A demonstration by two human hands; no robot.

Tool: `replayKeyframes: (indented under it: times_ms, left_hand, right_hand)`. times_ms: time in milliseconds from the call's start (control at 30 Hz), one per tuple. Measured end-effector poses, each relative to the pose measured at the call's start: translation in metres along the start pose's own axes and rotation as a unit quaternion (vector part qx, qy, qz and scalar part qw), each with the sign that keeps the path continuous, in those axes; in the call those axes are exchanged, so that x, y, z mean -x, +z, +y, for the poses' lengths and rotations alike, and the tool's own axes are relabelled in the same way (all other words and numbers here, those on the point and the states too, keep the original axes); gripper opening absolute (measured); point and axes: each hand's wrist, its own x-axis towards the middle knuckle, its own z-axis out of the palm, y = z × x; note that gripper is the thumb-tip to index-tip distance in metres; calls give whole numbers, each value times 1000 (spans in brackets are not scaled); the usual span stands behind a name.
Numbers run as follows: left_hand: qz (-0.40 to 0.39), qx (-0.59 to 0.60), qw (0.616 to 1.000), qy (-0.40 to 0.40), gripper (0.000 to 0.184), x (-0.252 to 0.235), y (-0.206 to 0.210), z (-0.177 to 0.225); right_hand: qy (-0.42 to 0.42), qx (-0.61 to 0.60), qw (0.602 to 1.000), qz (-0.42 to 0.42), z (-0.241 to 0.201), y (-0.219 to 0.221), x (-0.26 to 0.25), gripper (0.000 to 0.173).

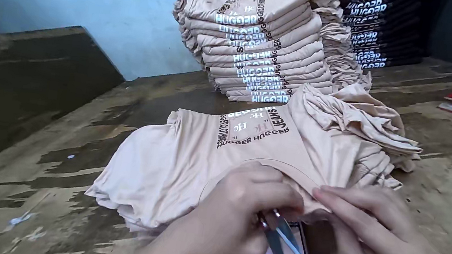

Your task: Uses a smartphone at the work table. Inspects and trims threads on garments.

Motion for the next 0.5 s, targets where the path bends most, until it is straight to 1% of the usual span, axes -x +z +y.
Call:
replayKeyframes:
  times_ms: [100, 167, 267, 333, 367, 500]
  left_hand:
    - [-62, -40, 997, 14, 16, 4, 9, 1]
    - [-71, -53, 996, 14, 17, 5, 14, -1]
    - [-52, -58, 997, 1, 17, 4, 10, 5]
    - [-37, -86, 996, -8, 27, 0, 2, 11]
    - [-26, -110, 994, -5, 29, -2, -3, 14]
    - [30, -222, 972, 67, 19, -5, -15, 20]
  right_hand:
    - [11, 2, 999, -44, 6, -24, 13, 10]
    - [13, 0, 996, -85, 11, -32, 16, 9]
    - [-4, -6, 993, -118, 12, -36, 19, 10]
    - [-16, 6, 993, -119, 7, -40, 21, 10]
    - [-24, 14, 993, -117, 6, -42, 22, 10]
    - [-59, 42, 992, -102, 5, -46, 29, 12]
